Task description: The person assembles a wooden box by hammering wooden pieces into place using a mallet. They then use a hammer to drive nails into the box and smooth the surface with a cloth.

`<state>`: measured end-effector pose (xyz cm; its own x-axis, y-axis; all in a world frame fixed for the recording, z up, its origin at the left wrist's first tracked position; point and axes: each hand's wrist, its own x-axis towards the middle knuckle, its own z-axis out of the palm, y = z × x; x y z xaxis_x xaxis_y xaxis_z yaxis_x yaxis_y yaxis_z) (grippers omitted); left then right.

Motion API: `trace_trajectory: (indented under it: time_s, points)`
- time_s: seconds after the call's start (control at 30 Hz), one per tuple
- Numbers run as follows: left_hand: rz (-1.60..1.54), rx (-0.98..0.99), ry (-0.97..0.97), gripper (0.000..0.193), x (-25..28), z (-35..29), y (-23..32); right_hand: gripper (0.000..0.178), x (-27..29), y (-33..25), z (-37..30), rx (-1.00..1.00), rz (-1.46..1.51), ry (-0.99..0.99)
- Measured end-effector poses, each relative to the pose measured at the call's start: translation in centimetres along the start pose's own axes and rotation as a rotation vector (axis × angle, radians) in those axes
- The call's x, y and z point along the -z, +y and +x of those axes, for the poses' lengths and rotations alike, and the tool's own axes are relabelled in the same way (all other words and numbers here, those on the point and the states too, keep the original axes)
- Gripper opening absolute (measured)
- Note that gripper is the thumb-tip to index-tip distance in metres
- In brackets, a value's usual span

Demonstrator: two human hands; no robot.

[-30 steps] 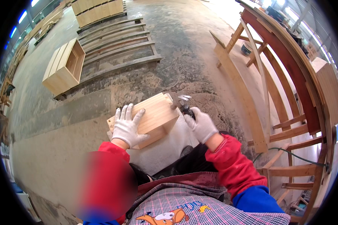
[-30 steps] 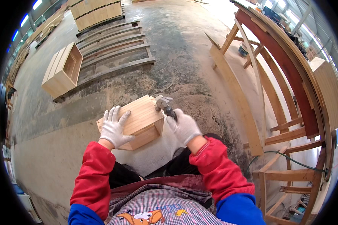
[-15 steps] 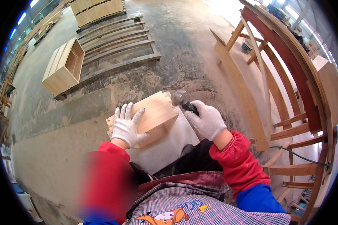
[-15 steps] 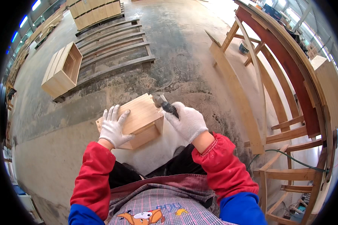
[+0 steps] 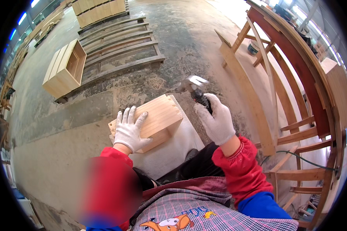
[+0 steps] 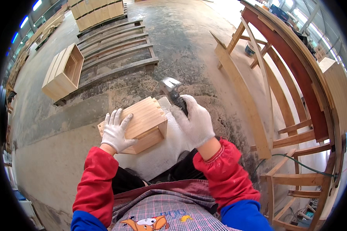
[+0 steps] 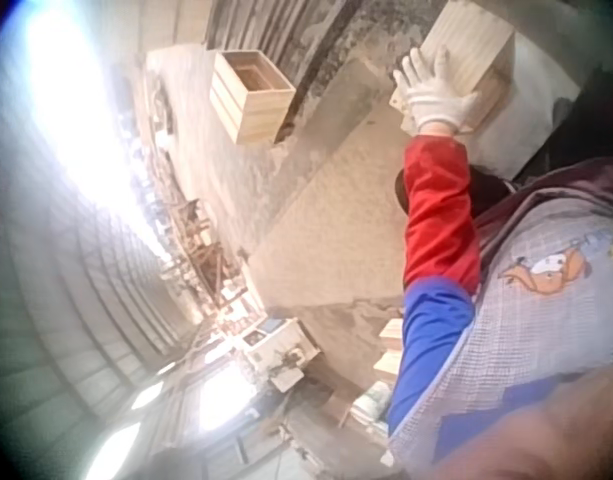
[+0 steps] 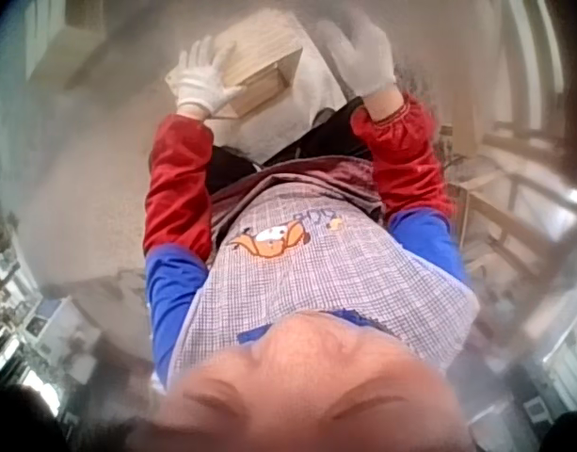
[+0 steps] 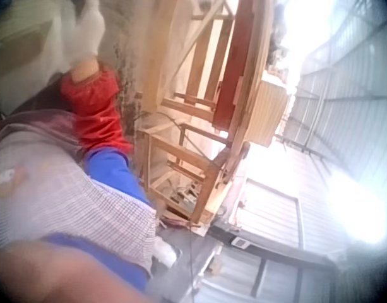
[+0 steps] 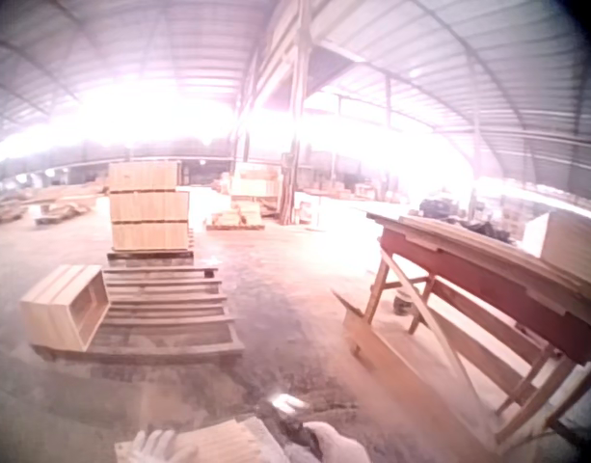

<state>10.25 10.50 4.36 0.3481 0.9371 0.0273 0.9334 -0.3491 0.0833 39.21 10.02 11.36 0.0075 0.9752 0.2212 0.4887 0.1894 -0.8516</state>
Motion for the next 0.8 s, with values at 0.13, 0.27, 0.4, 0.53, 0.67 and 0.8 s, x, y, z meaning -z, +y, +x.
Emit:
trace_trajectory:
  time_s: [0.13, 0.27, 0.4, 0.53, 0.67, 0.8]
  points:
    - [0.001, -0.023, 0.013, 0.096, -0.1, 0.7, 0.5, 0.038, -2.8, 4.6, -0.1, -0.051, -0.206, -0.061]
    - [0.02, -0.011, 0.008, 0.096, 0.1, 0.1, 0.1, 0.039, -1.9, 3.0, 2.4, -0.037, -0.308, -0.135]
    - [-0.001, -0.004, 0.015, 0.096, 0.0, -0.1, 0.0, 0.034, -1.2, -0.8, 1.1, 0.02, -0.009, 0.006]
    - [-0.014, -0.029, 0.011, 0.096, -0.1, 0.8, 0.6, 0.032, -3.4, 5.8, -0.1, 0.02, -0.169, -0.005]
    - [0.001, -0.021, 0.001, 0.095, 0.0, -0.2, 0.2, 0.033, -1.5, 3.0, 1.9, -0.031, -0.419, -0.166]
    - [-0.003, -0.016, 0.011, 0.095, 0.2, 0.0, 0.1, 0.032, -0.3, -2.0, 1.3, 0.065, -0.026, -0.004]
